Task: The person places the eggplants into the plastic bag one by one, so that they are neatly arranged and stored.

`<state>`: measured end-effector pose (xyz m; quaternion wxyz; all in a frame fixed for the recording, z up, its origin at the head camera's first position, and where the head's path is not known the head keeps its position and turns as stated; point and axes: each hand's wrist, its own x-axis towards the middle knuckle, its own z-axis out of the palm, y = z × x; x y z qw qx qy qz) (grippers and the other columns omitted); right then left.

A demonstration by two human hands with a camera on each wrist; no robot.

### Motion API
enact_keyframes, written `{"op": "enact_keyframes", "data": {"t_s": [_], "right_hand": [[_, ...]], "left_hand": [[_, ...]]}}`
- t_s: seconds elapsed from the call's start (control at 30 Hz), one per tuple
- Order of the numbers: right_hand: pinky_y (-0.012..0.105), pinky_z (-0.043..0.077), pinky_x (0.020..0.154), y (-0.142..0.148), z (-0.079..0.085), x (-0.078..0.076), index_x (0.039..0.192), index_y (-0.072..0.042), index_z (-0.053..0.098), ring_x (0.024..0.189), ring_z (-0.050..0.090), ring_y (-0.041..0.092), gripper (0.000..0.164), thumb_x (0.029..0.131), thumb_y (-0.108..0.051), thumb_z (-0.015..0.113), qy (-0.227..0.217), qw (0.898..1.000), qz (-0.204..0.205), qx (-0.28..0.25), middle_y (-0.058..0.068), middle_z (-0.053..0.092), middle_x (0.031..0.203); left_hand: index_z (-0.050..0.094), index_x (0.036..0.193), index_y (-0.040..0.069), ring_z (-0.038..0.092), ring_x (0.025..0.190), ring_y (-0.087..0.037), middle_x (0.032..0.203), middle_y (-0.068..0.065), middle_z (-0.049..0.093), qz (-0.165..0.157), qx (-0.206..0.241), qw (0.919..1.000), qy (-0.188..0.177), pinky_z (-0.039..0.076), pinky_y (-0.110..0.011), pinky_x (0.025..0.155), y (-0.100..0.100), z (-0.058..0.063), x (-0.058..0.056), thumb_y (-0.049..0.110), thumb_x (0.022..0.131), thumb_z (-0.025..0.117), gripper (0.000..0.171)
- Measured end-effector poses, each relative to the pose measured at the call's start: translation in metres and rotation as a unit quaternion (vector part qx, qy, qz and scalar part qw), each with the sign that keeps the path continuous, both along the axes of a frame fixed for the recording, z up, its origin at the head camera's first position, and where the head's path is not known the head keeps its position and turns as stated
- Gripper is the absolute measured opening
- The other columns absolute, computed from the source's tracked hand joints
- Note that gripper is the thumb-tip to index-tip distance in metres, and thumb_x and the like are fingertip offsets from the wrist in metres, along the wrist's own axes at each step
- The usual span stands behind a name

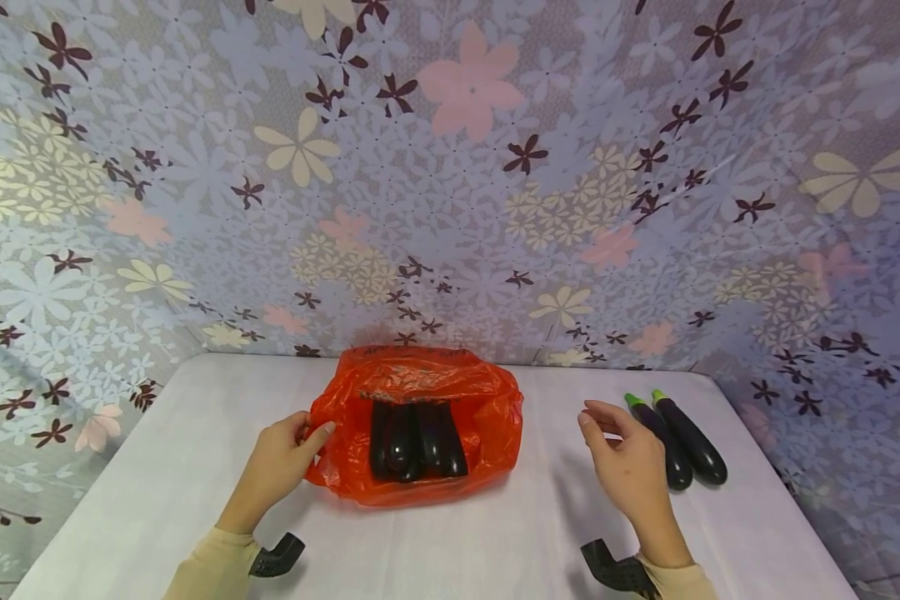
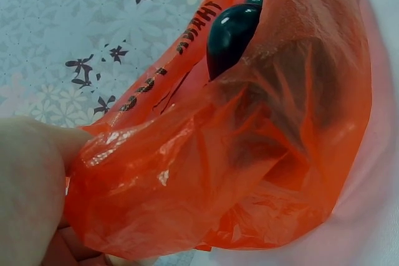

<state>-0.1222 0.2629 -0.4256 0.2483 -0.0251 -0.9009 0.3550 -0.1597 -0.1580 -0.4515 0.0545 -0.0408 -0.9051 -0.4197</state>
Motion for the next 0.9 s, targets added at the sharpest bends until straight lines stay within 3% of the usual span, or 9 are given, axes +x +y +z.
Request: {"op": "enact_keyframes", "data": {"t_s": [0.23,0.43,0.9], "right_hand": [[0.019,0.045,0.055,0.019,-0.008,-0.004,0.125,-0.001,0.067,0.067,0.055,-0.016,0.038,0.1,-0.029,0.062,-0.009,0.999,-0.046,0.008,0.022,0.072,0.106],[0.01,0.042,0.056,0.035,-0.016,-0.005,0.127,0.001,0.065,0.069,0.045,-0.025,0.04,0.102,-0.028,0.059,-0.008,0.998,-0.068,0.001,0.025,0.071,0.11],[0.008,0.039,0.057,0.074,-0.031,-0.006,0.134,-0.002,0.061,0.067,0.041,-0.028,0.044,0.103,-0.033,0.055,-0.038,0.992,-0.12,-0.009,0.025,0.068,0.118]], "left_hand": [[0.058,0.085,0.008,0.047,0.058,-0.015,0.064,-0.001,0.048,0.002,0.0,1.0,0.006,0.039,-0.026,0.05,0.0,-0.001,-0.001,0.028,0.097,0.067,0.024],[0.059,0.087,0.008,0.048,0.058,-0.015,0.065,-0.001,0.049,0.0,0.002,1.0,0.001,0.04,-0.026,0.05,0.0,-0.001,-0.001,0.029,0.097,0.066,0.024],[0.061,0.093,0.007,0.05,0.06,-0.016,0.068,-0.002,0.051,-0.002,0.004,0.9999,-0.017,0.045,-0.027,0.053,0.0,0.0,-0.001,0.029,0.097,0.067,0.023]]}}
